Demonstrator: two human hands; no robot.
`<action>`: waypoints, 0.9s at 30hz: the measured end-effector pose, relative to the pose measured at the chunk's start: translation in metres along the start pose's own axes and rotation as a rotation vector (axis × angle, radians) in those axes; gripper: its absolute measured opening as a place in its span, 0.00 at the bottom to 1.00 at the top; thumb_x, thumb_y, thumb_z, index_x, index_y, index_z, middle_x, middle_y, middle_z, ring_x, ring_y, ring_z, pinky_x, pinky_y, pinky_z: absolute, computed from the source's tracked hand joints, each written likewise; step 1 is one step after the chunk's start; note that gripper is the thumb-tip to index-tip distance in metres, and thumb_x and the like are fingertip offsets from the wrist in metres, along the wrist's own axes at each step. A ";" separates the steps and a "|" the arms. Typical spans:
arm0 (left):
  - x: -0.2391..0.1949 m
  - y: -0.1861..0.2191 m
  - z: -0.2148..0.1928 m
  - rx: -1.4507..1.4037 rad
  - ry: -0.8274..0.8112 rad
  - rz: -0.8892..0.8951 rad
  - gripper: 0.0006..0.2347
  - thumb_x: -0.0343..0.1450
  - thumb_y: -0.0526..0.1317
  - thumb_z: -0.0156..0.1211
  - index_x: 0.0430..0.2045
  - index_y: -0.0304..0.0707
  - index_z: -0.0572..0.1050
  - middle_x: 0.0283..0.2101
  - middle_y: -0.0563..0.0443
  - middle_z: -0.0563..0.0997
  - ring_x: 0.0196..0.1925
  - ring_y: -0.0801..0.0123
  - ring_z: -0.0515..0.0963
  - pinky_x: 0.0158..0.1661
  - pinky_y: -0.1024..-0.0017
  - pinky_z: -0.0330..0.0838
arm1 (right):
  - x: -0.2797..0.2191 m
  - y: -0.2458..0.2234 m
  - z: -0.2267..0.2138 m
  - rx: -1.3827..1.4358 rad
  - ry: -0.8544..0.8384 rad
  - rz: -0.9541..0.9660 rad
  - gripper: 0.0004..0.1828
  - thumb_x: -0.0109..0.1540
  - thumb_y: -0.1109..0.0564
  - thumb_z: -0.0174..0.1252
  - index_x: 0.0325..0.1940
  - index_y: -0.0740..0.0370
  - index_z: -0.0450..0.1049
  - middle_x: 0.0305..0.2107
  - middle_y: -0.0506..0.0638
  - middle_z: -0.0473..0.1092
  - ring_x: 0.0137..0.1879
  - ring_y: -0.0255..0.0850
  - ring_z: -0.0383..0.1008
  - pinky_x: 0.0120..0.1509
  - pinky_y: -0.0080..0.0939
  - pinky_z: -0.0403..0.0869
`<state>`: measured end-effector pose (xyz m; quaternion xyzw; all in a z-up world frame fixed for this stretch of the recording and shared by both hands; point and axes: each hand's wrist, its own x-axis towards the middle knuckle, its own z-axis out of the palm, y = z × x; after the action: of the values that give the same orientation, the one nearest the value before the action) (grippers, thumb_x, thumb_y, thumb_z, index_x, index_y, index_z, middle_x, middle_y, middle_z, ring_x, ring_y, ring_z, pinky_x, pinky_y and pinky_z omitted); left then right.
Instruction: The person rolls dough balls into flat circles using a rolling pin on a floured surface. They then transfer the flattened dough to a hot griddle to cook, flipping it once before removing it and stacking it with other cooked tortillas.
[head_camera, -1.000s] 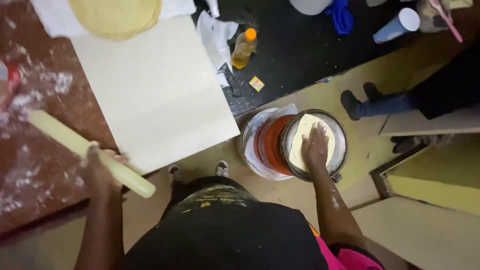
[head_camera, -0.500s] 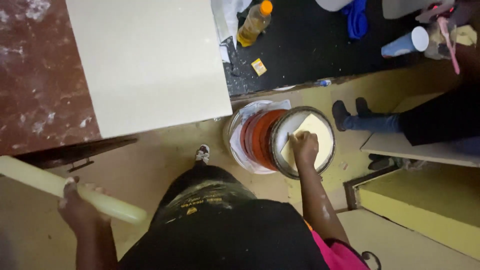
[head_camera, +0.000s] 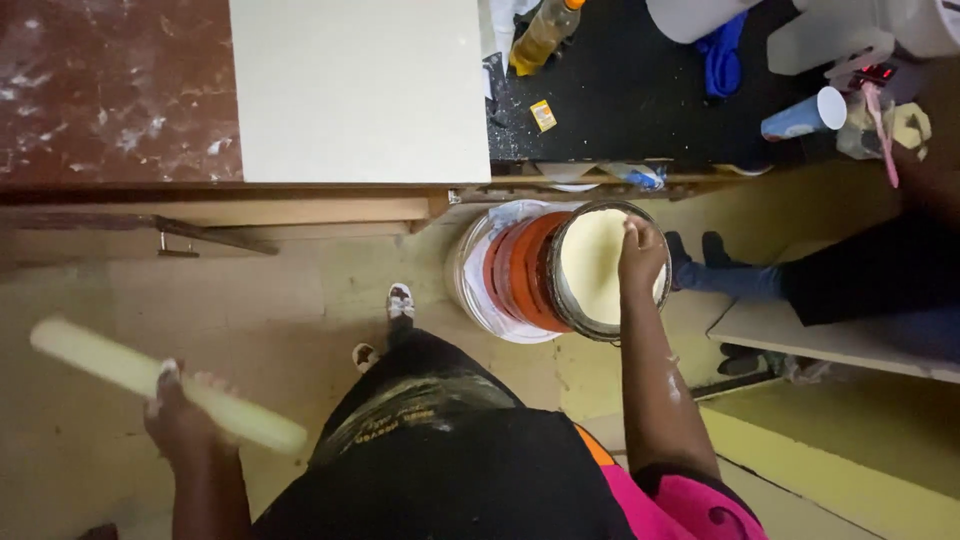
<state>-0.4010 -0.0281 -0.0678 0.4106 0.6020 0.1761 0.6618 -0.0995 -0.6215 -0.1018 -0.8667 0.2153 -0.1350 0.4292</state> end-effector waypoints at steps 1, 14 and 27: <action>0.002 -0.008 -0.014 -0.004 -0.002 0.006 0.10 0.82 0.51 0.65 0.48 0.49 0.78 0.33 0.62 0.77 0.28 0.78 0.79 0.28 0.76 0.81 | -0.003 0.019 -0.004 0.007 0.002 -0.003 0.11 0.71 0.60 0.56 0.50 0.55 0.85 0.51 0.50 0.84 0.60 0.43 0.84 0.68 0.45 0.81; -0.008 -0.031 -0.035 0.085 0.352 -0.070 0.10 0.79 0.57 0.63 0.37 0.59 0.78 0.40 0.62 0.81 0.37 0.78 0.85 0.38 0.76 0.86 | -0.050 0.031 0.010 -0.798 -0.529 -0.231 0.55 0.71 0.21 0.31 0.91 0.55 0.31 0.87 0.59 0.25 0.91 0.55 0.19 0.90 0.61 0.26; -0.079 -0.019 0.115 0.016 0.050 -0.099 0.08 0.84 0.50 0.57 0.45 0.50 0.75 0.31 0.60 0.69 0.29 0.73 0.71 0.35 0.72 0.73 | -0.005 0.076 0.004 -0.790 -0.533 -0.529 0.58 0.72 0.19 0.37 0.91 0.62 0.38 0.87 0.60 0.33 0.92 0.54 0.27 0.91 0.60 0.32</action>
<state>-0.3149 -0.1349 -0.0380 0.3812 0.6392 0.1487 0.6511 -0.1220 -0.6567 -0.1653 -0.9908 -0.0922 0.0772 0.0620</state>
